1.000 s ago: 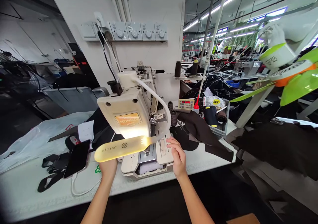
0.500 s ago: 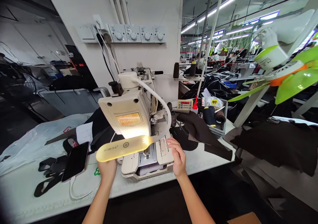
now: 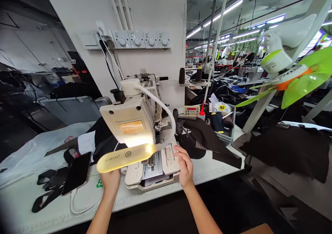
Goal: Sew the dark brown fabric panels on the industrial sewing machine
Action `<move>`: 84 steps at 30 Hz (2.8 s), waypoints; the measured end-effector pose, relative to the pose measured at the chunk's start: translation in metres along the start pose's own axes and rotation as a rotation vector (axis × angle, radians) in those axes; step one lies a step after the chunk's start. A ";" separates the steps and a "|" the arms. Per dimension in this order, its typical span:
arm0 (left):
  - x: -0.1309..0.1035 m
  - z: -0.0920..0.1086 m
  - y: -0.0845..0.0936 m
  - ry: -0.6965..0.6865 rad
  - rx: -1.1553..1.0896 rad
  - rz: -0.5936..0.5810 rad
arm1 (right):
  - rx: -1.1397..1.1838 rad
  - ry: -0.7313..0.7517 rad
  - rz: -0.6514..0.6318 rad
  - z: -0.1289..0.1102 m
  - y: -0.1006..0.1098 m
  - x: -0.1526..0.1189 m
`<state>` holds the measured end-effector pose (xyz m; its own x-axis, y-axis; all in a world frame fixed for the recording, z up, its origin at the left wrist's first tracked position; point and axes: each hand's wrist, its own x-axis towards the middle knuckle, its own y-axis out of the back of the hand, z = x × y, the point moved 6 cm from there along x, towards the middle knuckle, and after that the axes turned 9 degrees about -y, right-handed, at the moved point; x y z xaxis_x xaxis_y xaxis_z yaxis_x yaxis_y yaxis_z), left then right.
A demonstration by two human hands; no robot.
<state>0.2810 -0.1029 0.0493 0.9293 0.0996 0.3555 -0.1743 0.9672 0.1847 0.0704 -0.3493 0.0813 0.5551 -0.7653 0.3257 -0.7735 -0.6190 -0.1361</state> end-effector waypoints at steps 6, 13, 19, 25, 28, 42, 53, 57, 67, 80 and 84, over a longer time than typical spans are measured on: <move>0.001 -0.001 0.000 0.003 0.006 -0.006 | 0.017 -0.029 0.006 0.001 0.001 0.000; 0.000 0.001 0.000 0.002 0.014 -0.014 | 0.020 -0.020 0.003 0.000 0.001 0.000; 0.000 -0.002 -0.001 0.000 0.024 -0.017 | 0.022 -0.014 0.011 0.001 0.002 0.000; 0.001 -0.004 0.000 -0.008 0.037 -0.011 | 0.047 0.006 0.017 0.001 0.002 0.000; 0.001 -0.004 0.000 -0.015 0.046 -0.012 | 0.044 0.012 0.020 0.001 0.003 0.000; 0.000 -0.003 0.000 -0.017 0.056 -0.023 | 0.041 0.012 0.006 0.003 0.003 -0.001; 0.000 -0.001 0.000 -0.014 0.048 -0.012 | 0.027 -0.003 0.003 0.002 0.003 0.000; 0.000 -0.001 -0.001 -0.009 0.043 -0.020 | 0.021 -0.002 -0.005 0.001 0.002 -0.001; 0.003 -0.013 -0.003 -0.030 0.061 -0.042 | -0.044 0.171 0.045 -0.052 0.010 0.014; 0.004 -0.014 -0.004 -0.023 0.063 -0.040 | -1.023 0.970 0.065 -0.240 -0.069 0.032; 0.004 -0.012 -0.004 -0.022 0.060 -0.044 | -1.038 0.942 0.059 -0.234 -0.076 0.032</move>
<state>0.2896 -0.1039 0.0391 0.9294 0.0515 0.3654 -0.1532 0.9547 0.2552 0.0760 -0.2855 0.3213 0.4235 -0.1251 0.8972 -0.8883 0.1367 0.4384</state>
